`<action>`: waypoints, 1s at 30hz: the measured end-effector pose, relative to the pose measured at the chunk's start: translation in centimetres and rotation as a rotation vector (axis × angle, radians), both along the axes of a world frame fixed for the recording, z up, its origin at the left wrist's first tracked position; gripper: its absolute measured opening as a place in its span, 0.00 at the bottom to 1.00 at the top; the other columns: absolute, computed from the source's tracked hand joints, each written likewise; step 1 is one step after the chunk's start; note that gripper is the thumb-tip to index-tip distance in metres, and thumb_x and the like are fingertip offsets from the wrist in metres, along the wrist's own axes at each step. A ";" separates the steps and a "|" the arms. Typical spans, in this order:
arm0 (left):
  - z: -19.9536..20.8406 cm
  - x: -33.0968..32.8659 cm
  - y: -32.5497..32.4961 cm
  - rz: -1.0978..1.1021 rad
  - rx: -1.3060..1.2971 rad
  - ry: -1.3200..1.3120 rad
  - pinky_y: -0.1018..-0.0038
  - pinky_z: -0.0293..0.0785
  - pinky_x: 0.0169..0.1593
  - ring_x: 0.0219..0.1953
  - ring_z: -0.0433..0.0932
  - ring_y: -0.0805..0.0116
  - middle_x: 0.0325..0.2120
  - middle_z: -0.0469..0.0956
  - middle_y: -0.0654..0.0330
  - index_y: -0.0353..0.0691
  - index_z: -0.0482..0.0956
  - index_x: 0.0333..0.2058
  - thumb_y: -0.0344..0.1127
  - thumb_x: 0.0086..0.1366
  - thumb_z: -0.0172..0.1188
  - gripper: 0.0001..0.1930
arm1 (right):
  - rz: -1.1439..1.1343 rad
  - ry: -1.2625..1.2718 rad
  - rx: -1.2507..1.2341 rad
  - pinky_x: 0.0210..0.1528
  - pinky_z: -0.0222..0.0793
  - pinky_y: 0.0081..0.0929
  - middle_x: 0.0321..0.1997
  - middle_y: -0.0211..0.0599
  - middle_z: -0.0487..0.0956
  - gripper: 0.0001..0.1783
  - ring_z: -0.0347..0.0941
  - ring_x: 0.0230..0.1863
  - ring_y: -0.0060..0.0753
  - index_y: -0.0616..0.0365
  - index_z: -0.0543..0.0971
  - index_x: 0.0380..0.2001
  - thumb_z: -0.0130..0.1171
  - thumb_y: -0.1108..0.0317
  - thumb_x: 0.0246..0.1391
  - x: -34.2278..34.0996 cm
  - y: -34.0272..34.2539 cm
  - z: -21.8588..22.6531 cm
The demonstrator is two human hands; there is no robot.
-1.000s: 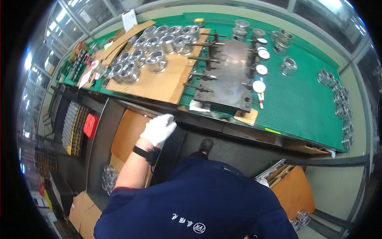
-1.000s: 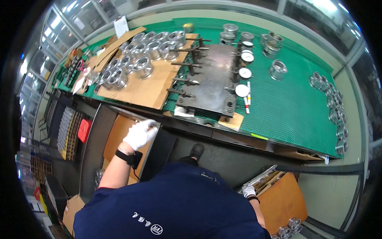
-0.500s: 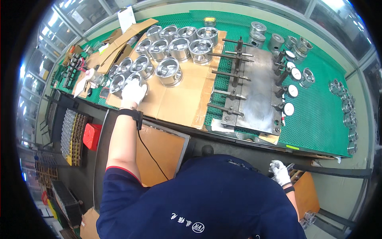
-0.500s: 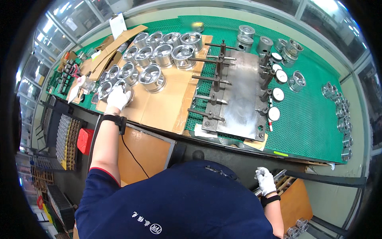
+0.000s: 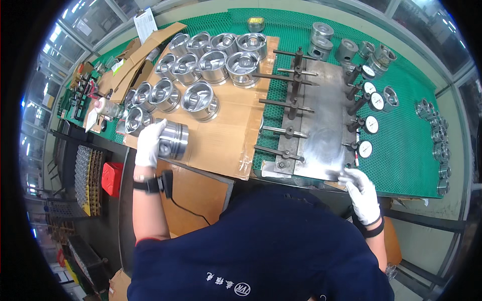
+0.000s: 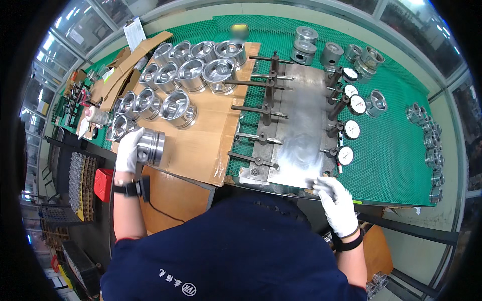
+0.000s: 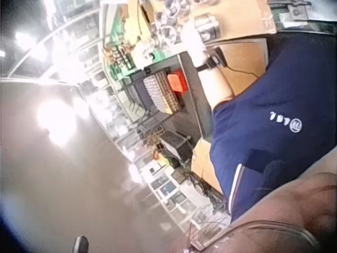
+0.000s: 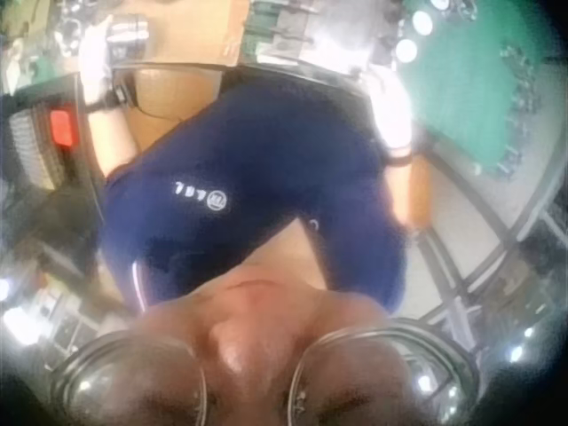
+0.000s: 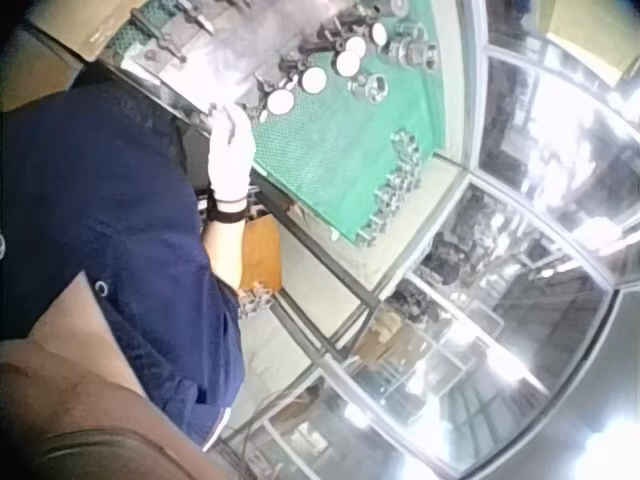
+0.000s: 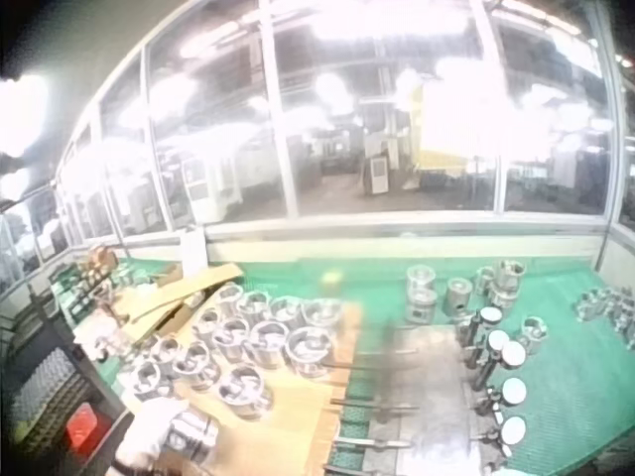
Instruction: Inspecting metal pistons using dial gauges and sorting them into storage bins.
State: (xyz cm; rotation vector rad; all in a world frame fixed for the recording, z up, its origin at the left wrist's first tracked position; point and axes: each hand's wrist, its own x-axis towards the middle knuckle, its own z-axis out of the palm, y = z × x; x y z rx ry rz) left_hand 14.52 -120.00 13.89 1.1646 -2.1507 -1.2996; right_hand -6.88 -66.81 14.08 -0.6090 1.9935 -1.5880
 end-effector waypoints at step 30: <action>-1.0 -17.4 28.2 -0.933 -0.598 0.169 0.57 0.72 0.55 0.54 0.71 0.40 0.62 0.63 0.42 0.44 0.65 0.61 0.34 0.43 0.74 0.43 | 0.052 0.874 0.205 0.52 0.71 0.42 0.48 0.51 0.73 0.53 0.72 0.49 0.55 0.60 0.64 0.61 0.78 0.61 0.29 -5.3 -7.8 -0.4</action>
